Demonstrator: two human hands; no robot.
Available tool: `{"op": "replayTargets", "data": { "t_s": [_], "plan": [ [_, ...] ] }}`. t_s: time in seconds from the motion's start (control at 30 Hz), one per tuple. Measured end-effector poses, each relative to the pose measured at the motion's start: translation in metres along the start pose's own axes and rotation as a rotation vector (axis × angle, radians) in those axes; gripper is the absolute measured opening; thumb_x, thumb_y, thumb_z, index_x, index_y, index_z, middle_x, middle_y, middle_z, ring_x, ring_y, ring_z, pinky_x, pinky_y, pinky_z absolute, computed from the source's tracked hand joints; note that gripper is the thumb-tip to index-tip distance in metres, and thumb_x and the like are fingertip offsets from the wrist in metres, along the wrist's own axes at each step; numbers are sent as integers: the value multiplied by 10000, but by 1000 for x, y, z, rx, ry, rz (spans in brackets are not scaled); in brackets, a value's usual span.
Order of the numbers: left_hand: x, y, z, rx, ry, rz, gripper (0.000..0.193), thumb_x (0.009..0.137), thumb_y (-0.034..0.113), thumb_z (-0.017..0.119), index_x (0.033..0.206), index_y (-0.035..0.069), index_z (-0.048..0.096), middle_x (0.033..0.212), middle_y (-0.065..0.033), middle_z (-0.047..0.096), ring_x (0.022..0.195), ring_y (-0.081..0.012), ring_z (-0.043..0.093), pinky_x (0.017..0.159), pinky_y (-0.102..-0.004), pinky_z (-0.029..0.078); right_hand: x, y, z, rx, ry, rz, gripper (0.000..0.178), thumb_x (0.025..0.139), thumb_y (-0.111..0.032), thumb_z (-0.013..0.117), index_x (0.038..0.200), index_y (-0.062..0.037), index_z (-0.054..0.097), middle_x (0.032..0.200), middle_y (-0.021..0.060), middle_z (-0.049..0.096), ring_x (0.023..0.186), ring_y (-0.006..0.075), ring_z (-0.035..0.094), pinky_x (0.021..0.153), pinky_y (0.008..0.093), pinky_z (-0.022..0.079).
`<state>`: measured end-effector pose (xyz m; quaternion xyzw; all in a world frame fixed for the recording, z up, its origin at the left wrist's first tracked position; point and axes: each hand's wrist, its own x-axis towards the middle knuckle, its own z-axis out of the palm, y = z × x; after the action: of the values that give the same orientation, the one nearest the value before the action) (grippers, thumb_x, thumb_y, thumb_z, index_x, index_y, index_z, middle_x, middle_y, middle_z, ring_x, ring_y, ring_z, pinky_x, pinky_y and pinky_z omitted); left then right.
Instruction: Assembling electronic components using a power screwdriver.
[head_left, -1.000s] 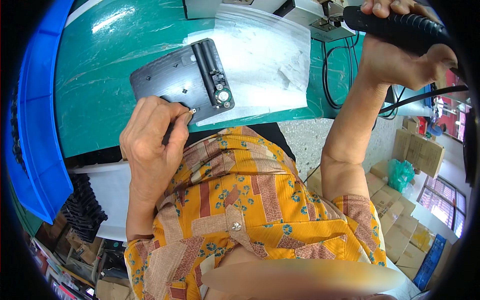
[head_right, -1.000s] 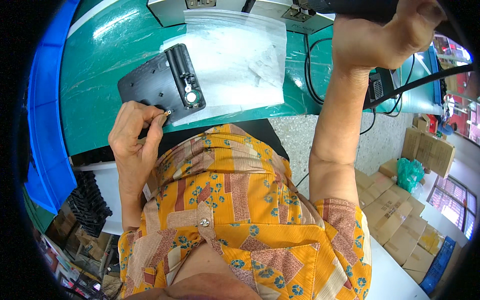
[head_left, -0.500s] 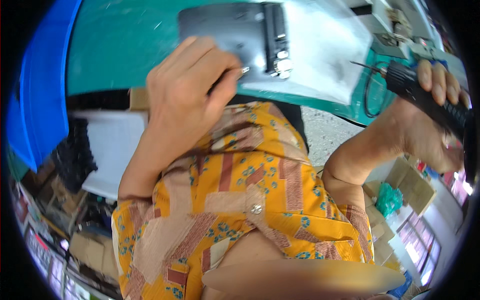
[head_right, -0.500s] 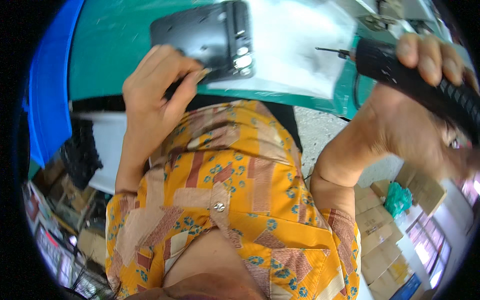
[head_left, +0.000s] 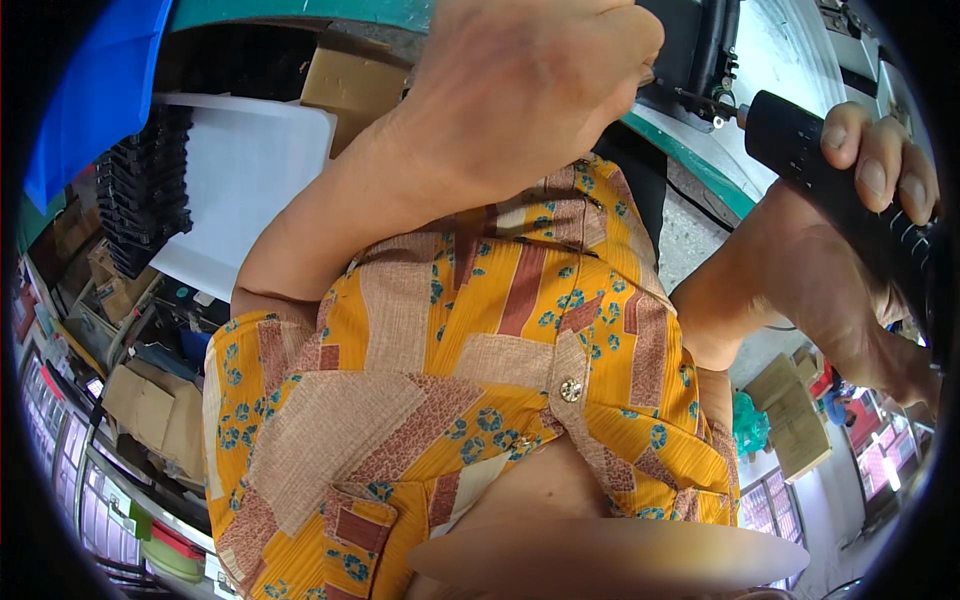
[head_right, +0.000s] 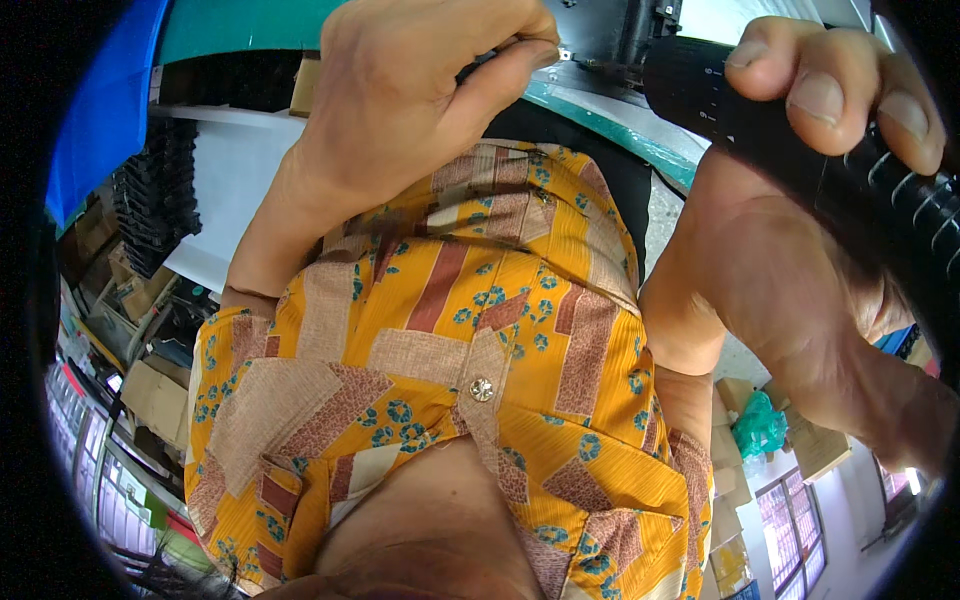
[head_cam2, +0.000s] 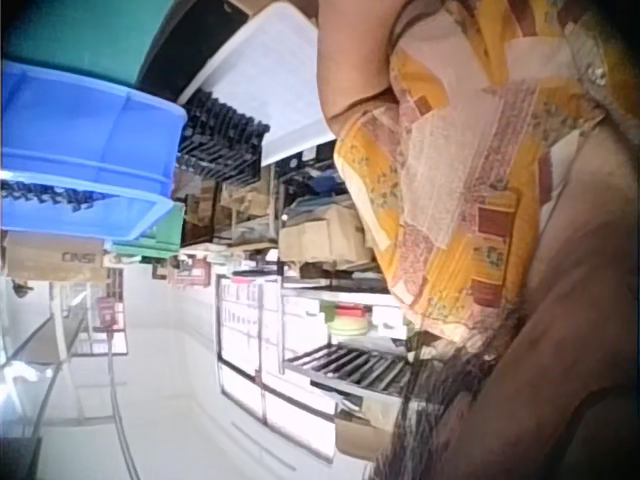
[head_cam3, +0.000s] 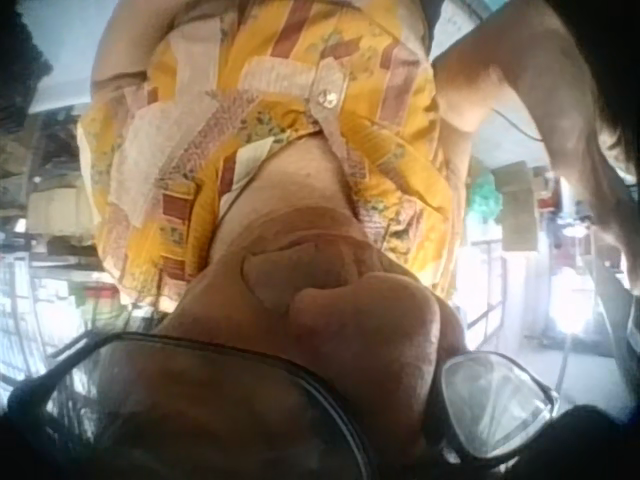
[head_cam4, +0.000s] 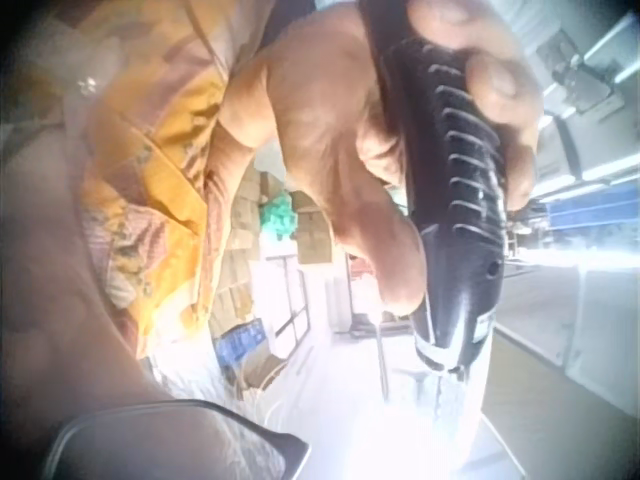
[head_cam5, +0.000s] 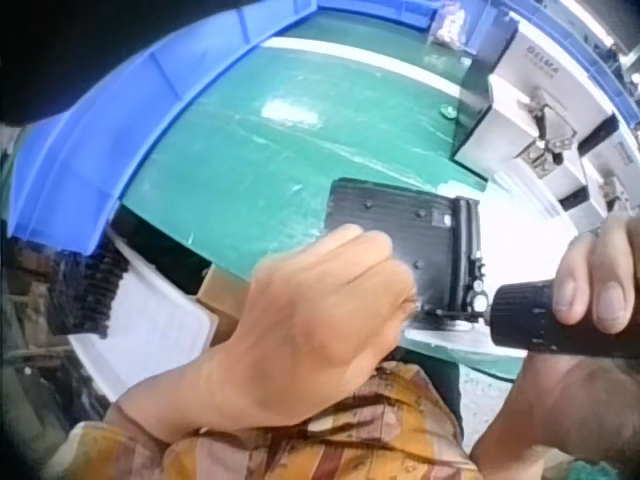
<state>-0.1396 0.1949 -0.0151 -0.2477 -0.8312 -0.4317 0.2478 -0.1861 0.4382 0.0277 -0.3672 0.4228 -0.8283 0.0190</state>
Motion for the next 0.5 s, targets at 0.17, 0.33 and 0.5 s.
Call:
{"op": "replayTargets", "data": {
  "t_s": [0.17,0.33,0.5],
  "plan": [
    [-3,-2,6,-61,42,-6,137,791,34,681,814,62,549,786,-85,521,755,-279,568,605,-394,445,3,3,10,-39,35,48,907,868,-838,425,1330,-68,557,1128,175,603,881,329,636,720,508,527],
    [2,5,0,-8,-3,-4,129,794,23,662,789,56,537,781,-90,523,754,-281,573,608,-397,450,4,-2,17,-76,72,76,913,828,-856,461,1297,-81,574,1101,156,602,869,311,624,721,492,514],
    [2,5,5,-21,-29,-43,112,790,40,648,778,60,538,772,-91,528,749,-279,583,614,-387,462,7,-3,20,-87,91,99,919,788,-875,497,1264,-94,591,1075,137,601,857,293,612,722,475,501]
  ]
}}
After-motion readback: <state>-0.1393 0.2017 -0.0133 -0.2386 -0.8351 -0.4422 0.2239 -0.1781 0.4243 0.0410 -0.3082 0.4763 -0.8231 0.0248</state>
